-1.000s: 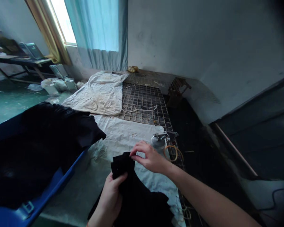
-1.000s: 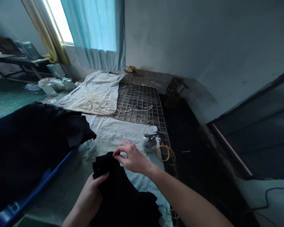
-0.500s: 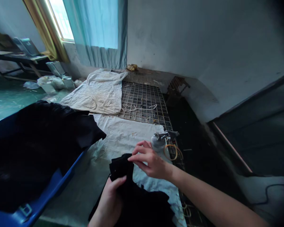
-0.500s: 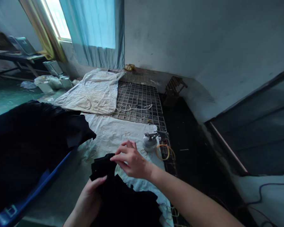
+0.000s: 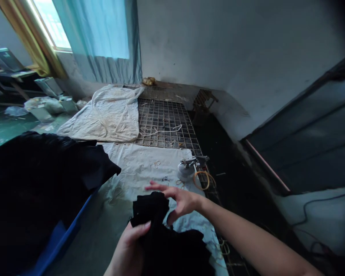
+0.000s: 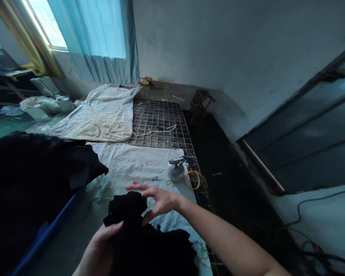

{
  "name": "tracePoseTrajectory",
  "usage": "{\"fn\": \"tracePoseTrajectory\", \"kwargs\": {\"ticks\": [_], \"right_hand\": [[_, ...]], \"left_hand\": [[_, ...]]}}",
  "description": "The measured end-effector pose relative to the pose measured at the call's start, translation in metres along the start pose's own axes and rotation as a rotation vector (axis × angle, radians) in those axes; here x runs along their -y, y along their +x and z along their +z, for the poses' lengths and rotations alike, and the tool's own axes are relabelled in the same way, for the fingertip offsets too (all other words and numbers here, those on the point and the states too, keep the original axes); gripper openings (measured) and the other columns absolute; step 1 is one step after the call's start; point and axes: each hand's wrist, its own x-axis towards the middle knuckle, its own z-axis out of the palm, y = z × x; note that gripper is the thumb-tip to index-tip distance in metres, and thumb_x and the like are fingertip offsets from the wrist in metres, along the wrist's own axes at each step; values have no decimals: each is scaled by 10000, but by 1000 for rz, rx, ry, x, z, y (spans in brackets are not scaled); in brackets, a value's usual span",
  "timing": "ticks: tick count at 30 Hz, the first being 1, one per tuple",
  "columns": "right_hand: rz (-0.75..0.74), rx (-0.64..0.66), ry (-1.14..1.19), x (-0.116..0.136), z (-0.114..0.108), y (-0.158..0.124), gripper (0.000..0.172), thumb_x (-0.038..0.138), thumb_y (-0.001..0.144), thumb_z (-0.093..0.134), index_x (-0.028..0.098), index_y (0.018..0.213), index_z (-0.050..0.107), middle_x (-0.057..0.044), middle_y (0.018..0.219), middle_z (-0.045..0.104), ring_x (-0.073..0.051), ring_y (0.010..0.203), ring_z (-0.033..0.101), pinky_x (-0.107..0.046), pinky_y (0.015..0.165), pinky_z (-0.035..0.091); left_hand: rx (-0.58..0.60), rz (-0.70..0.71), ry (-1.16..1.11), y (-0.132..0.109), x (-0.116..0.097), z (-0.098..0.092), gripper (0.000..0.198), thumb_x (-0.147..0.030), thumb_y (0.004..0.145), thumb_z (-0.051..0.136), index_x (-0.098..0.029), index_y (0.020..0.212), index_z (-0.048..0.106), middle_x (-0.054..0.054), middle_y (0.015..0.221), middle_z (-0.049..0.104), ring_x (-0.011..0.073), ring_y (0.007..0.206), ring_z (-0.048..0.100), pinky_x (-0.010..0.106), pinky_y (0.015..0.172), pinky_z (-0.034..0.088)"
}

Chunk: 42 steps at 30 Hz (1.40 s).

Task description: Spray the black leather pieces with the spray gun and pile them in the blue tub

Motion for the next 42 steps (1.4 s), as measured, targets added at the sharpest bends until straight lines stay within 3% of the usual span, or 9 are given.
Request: {"fn": "tracePoseTrajectory", "kwargs": {"ticks": [4,10,16,20,23,29,31,36,42], "right_hand": [[315,136,125,19,-13,-37,389,452,628,797,168,876,702,18,786,672,-194,843,637,-325,876,477],[731,57,309,-22,-46,-94,390,342,635,769,145,958,675,-4,848,683,-173,761,631,-245,668,504],[992,-350,-483,-150,-19,-116,258,227,593,798,170,813,676,-6,754,667,-189,743,629,-266,669,484],[883,-911,-740,-158,-26,-146,312,395,726,726,147,893,640,-95,893,644,-235,874,603,-363,801,482],[565,-1263,-796,-145,-80,-162,541,497,674,749,139,1053,601,-132,1049,612,-254,988,561,-413,884,461],[531,-481,-160,-160,-177,-137,491,487,579,785,121,888,680,-23,776,654,-192,767,612,-337,743,499],[520,-458,-100,-164,-179,-128,535,452,575,797,119,976,678,-3,744,647,-179,741,612,-324,729,499],[419,-542,11,-156,-165,-127,664,409,650,769,183,1241,567,-13,898,666,-159,825,627,-306,775,512],[536,-338,-57,-155,-170,-110,435,447,670,742,156,988,682,32,658,609,-126,626,565,-280,655,500]], "left_hand": [[-13,-39,77,2,1,-11,652,-223,569,773,-227,1202,617,93,1047,723,311,930,686,409,812,542],[37,90,460,93,31,-29,631,-313,641,764,-199,1227,560,104,1101,697,268,935,679,390,836,525],[-97,635,1293,229,70,-40,771,-126,675,661,-183,1394,388,127,1306,558,257,1213,520,406,1034,406],[-294,881,1733,242,93,-48,600,-142,795,551,-188,1379,426,180,1358,476,320,1225,483,508,1008,402],[-49,982,1955,228,115,-55,461,-220,860,490,-174,1319,502,173,1388,468,306,1263,452,475,1035,392],[257,909,2120,222,148,-66,550,-270,832,525,-209,1372,439,115,1490,381,325,1409,247,524,1094,316],[180,927,2063,228,140,-63,431,-255,858,490,-236,1287,522,110,1426,457,306,1352,356,488,1064,361],[-405,785,1898,252,97,-50,343,-241,854,510,-141,1182,526,154,1125,595,263,1063,575,389,902,459],[-434,442,1944,261,84,-35,250,-259,792,571,-152,1018,569,125,951,664,270,953,619,341,783,445]]}}
